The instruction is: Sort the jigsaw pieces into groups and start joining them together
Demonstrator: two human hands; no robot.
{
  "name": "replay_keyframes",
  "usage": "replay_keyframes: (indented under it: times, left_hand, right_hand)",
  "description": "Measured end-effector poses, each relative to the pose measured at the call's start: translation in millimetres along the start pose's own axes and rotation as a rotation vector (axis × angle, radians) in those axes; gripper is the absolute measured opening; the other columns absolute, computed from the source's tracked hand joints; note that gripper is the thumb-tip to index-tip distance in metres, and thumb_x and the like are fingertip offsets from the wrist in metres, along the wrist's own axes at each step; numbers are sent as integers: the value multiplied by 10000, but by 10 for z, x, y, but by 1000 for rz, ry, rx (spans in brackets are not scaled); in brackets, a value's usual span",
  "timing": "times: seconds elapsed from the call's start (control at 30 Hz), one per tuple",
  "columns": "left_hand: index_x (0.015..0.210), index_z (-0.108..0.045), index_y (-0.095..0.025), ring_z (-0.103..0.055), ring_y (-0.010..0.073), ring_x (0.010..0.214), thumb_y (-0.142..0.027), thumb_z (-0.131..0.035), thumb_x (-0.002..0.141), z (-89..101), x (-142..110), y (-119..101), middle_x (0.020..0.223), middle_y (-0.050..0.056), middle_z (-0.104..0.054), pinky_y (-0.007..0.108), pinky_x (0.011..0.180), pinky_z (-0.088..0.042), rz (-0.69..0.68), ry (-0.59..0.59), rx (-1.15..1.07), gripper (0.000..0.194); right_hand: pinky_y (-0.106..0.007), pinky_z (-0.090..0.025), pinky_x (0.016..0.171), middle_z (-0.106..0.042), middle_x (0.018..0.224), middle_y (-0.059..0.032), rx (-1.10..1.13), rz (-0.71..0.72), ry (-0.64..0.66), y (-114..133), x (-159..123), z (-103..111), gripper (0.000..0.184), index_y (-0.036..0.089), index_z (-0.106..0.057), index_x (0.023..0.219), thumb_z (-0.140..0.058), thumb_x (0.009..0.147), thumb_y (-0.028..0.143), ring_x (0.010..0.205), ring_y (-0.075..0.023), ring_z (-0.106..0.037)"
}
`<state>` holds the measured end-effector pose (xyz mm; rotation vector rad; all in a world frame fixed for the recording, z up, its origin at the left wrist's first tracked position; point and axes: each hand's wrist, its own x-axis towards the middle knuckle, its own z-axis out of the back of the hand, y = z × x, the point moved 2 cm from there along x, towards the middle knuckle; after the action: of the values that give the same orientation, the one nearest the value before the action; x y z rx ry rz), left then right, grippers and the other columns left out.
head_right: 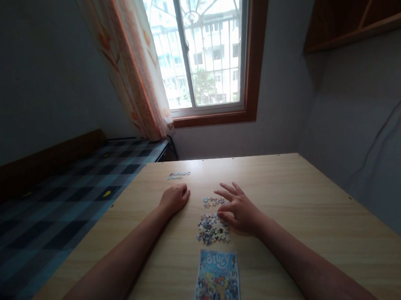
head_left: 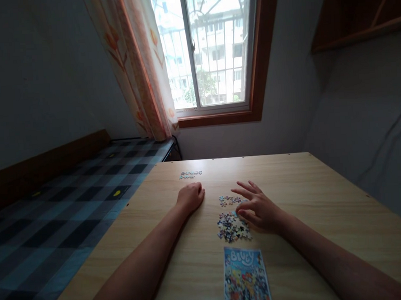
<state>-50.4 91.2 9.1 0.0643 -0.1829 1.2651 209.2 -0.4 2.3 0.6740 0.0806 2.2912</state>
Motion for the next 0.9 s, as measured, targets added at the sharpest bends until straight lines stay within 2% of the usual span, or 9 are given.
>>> replay_keyframes:
  times: [0.3,0.8,0.9]
  left_hand:
    - [799,-689,-214,-651,236,863,-439,-431,932,-33,14,-70,903,95,-723,335,742,-439,-120,92,4,367]
    - [790,-709,-217,-642,229,805,-467,-385,950,-24,1,-45,864,97,-723,326,712,-424,-205,111,70,439]
    - [763,-713,-217,-630,223,790,-483,-403,939,7,-34,-83,826,96,-714,322,726,-418,-275,143,37,445]
  right_hand:
    - [-633,-195,1157,-545,1449,-42,2,9,-27,-27,-16,-3,218,296,-773,914,-561,927,344,1459,-317,-311]
    - [-607,-209,1164,-550,1444,-49,-20,26,-35,-40,-31,-17,309,269,-774,875,-490,968,350,1459,-299,-313]
    - [-602,-213,1164,-554,1440,-46,-15,18,-39,-43,-33,-14,321,266,-774,861,-483,971,344,1456,-301,-319]
